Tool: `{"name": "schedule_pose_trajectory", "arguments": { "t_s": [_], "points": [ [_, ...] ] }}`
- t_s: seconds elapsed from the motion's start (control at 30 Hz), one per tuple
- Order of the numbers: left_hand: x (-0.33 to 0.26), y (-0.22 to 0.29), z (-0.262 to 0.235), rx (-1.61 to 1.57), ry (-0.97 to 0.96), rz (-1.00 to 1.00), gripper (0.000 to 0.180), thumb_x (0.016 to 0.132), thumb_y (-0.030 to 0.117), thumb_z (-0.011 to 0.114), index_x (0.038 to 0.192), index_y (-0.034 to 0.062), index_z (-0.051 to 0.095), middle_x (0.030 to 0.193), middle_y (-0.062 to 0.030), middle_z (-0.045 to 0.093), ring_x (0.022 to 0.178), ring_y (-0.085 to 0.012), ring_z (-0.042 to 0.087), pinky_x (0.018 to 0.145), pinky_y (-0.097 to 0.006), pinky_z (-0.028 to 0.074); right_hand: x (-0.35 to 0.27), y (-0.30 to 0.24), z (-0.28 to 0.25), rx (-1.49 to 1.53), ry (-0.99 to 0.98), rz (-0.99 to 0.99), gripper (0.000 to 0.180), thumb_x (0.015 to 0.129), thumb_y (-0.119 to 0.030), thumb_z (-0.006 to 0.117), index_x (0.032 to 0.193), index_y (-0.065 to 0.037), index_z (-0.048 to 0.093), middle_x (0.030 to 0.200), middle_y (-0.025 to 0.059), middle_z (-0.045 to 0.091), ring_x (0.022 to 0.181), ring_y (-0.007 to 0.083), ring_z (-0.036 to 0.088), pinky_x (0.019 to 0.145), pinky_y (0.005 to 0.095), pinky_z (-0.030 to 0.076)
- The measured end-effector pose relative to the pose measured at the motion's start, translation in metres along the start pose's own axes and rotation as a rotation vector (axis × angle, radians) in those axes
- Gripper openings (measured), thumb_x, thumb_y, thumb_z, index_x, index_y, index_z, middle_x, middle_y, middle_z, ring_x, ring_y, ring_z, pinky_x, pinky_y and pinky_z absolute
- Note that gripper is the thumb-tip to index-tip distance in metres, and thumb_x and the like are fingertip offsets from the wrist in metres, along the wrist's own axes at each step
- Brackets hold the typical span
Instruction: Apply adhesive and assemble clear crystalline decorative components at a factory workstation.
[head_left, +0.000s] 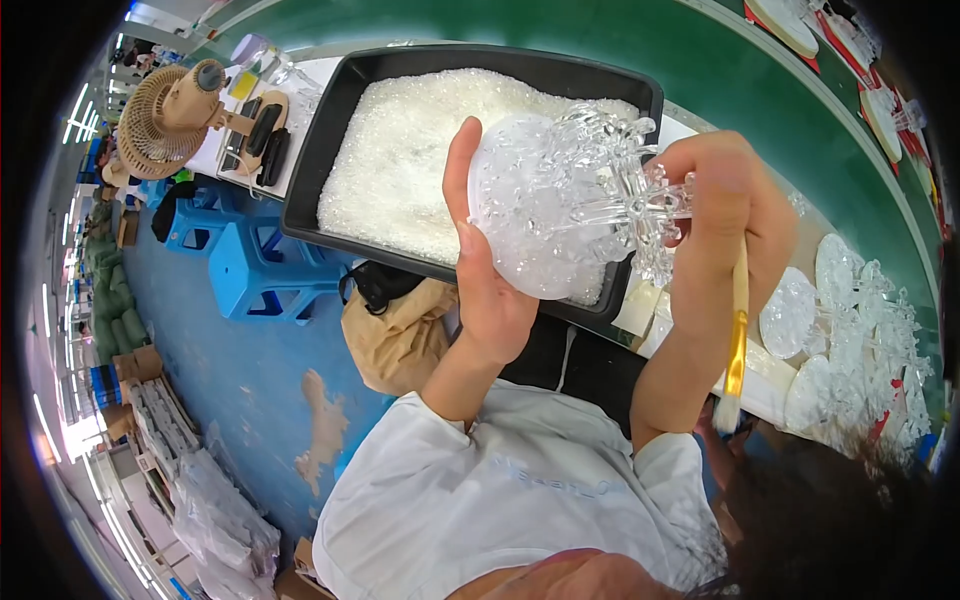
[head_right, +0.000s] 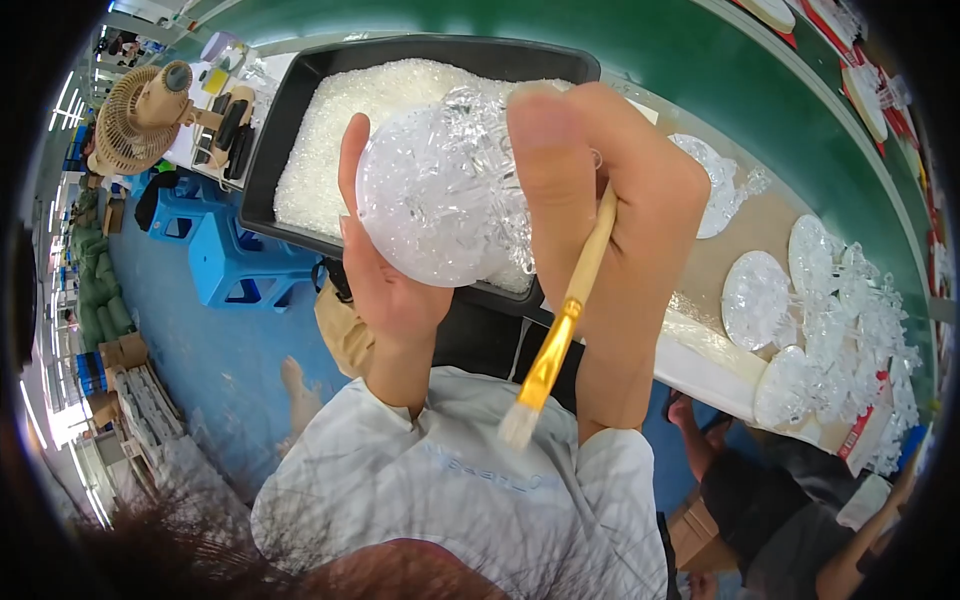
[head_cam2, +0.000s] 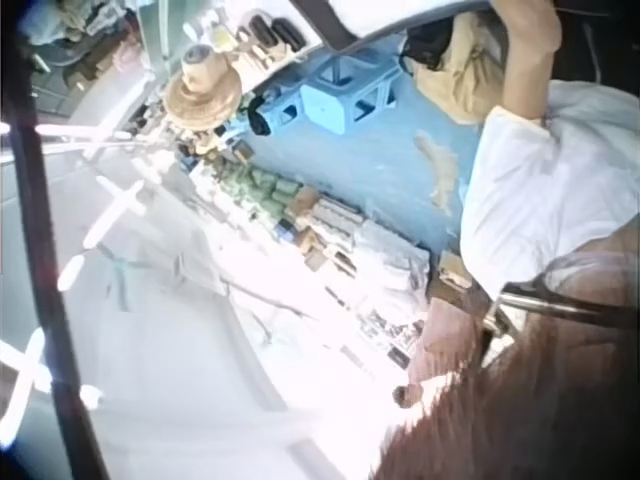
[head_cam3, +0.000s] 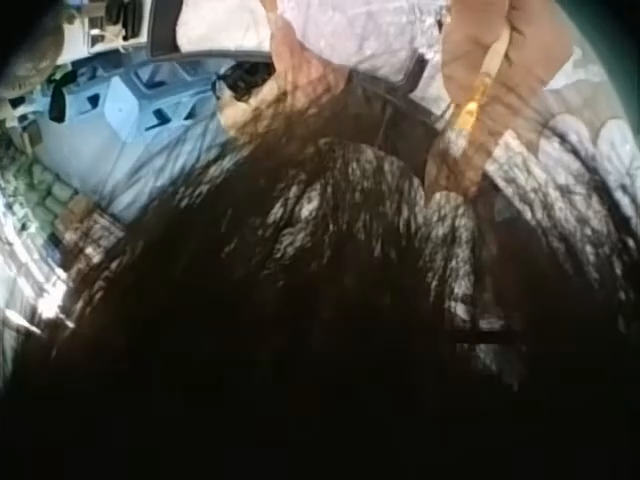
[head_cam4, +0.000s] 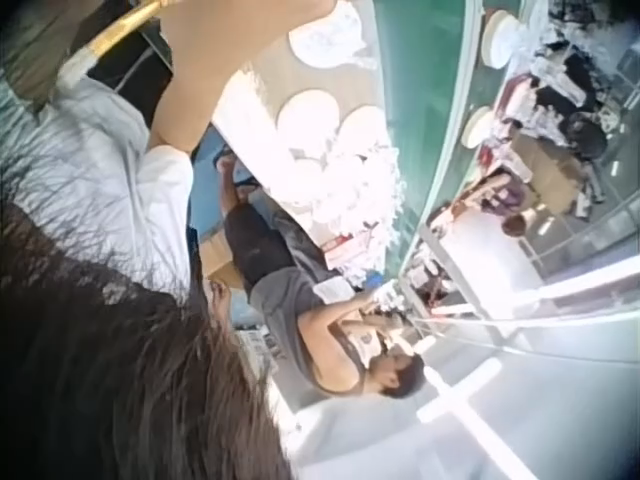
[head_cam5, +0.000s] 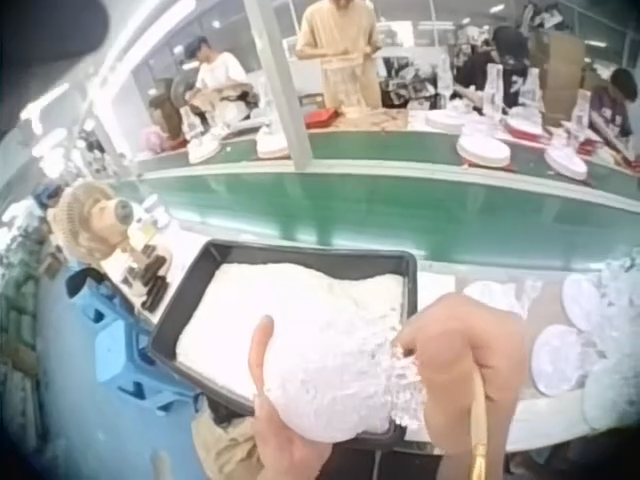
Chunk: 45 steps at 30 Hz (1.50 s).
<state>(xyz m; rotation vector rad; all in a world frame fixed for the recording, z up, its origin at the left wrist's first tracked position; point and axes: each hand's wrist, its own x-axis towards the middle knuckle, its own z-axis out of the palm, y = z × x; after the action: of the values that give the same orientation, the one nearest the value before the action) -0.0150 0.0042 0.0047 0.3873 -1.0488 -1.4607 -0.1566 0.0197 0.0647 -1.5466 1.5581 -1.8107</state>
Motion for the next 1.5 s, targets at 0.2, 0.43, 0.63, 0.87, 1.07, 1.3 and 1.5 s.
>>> {"name": "schedule_pose_trajectory", "arguments": {
  "t_s": [0.2, 0.43, 0.63, 0.87, 1.07, 1.3, 1.5],
  "points": [
    [0.002, -0.01, 0.0, -0.153, 0.095, 0.004, 0.073, 0.101, 0.052, 0.031, 0.156, 0.0093, 0.008, 0.147, -0.0151, 0.039, 0.135, -0.0289, 0.041, 0.112, -0.044, 0.034, -0.01, 0.017, -0.001, 0.197, 0.142, -0.237, 0.058, 0.104, -0.046, 0.035, 0.095, 0.004, 0.063, 0.08, 0.0162, 0.061, 0.05, 0.0109, 0.048, 0.044, 0.0205, 0.034],
    [0.004, -0.01, -0.015, -0.718, 0.147, -0.091, 0.078, 0.097, 0.055, 0.035, 0.156, 0.009, 0.013, 0.153, -0.0197, 0.032, 0.139, -0.0364, 0.037, 0.113, -0.051, 0.033, -0.025, 0.044, -0.004, 0.669, 0.373, -0.381, 0.047, 0.104, -0.041, 0.033, 0.092, -0.002, 0.056, 0.098, 0.0181, 0.051, 0.054, 0.02, 0.045, 0.046, 0.0237, 0.037],
    [0.0, 0.001, -0.025, -1.026, 0.081, -0.178, 0.08, 0.096, 0.053, 0.042, 0.156, 0.0091, 0.014, 0.154, -0.0223, 0.032, 0.139, -0.0385, 0.037, 0.113, -0.056, 0.033, -0.041, 0.052, -0.006, 0.765, 0.306, -0.355, 0.037, 0.1, -0.035, 0.042, 0.076, -0.008, 0.046, 0.088, 0.011, 0.046, 0.056, 0.0211, 0.042, 0.048, 0.028, 0.038],
    [0.002, 0.003, -0.056, -0.237, 0.165, -0.316, 0.079, 0.095, 0.053, 0.046, 0.156, 0.0106, 0.017, 0.15, -0.0209, 0.039, 0.135, -0.0376, 0.043, 0.112, -0.055, 0.036, -0.048, 0.049, -0.019, 0.687, 0.248, -0.299, 0.03, 0.098, -0.033, 0.057, 0.089, -0.006, 0.045, 0.091, 0.0123, 0.05, 0.055, 0.0222, 0.049, 0.052, 0.0286, 0.045],
    [-0.001, 0.005, -0.013, -0.217, 0.284, -0.186, 0.079, 0.095, 0.052, 0.04, 0.156, 0.0088, 0.014, 0.151, -0.019, 0.037, 0.136, -0.0359, 0.041, 0.115, -0.051, 0.033, -0.055, 0.036, -0.015, 0.8, 0.205, -0.212, 0.027, 0.083, -0.005, 0.061, 0.104, -0.015, 0.048, 0.102, 0.0076, 0.05, 0.08, 0.0165, 0.036, 0.066, 0.0254, 0.039],
    [-0.008, 0.006, -0.013, -0.293, 0.245, -0.099, 0.082, 0.093, 0.05, 0.045, 0.156, 0.0071, 0.012, 0.151, -0.0185, 0.036, 0.137, -0.0356, 0.04, 0.115, -0.051, 0.032, -0.058, 0.047, -0.019, 0.623, 0.075, -0.335, 0.034, 0.083, 0.002, 0.059, 0.11, -0.016, 0.05, 0.104, 0.0082, 0.051, 0.08, 0.0166, 0.034, 0.066, 0.0259, 0.038],
    [-0.01, 0.006, -0.01, -0.331, 0.268, -0.127, 0.084, 0.092, 0.049, 0.05, 0.155, 0.0058, 0.014, 0.151, -0.0188, 0.036, 0.137, -0.0359, 0.041, 0.116, -0.051, 0.031, -0.058, 0.044, -0.018, 0.773, 0.128, -0.261, 0.032, 0.086, 0.008, 0.057, 0.107, -0.014, 0.05, 0.1, 0.0115, 0.049, 0.082, 0.0181, 0.038, 0.066, 0.0255, 0.039]
  ]
}}
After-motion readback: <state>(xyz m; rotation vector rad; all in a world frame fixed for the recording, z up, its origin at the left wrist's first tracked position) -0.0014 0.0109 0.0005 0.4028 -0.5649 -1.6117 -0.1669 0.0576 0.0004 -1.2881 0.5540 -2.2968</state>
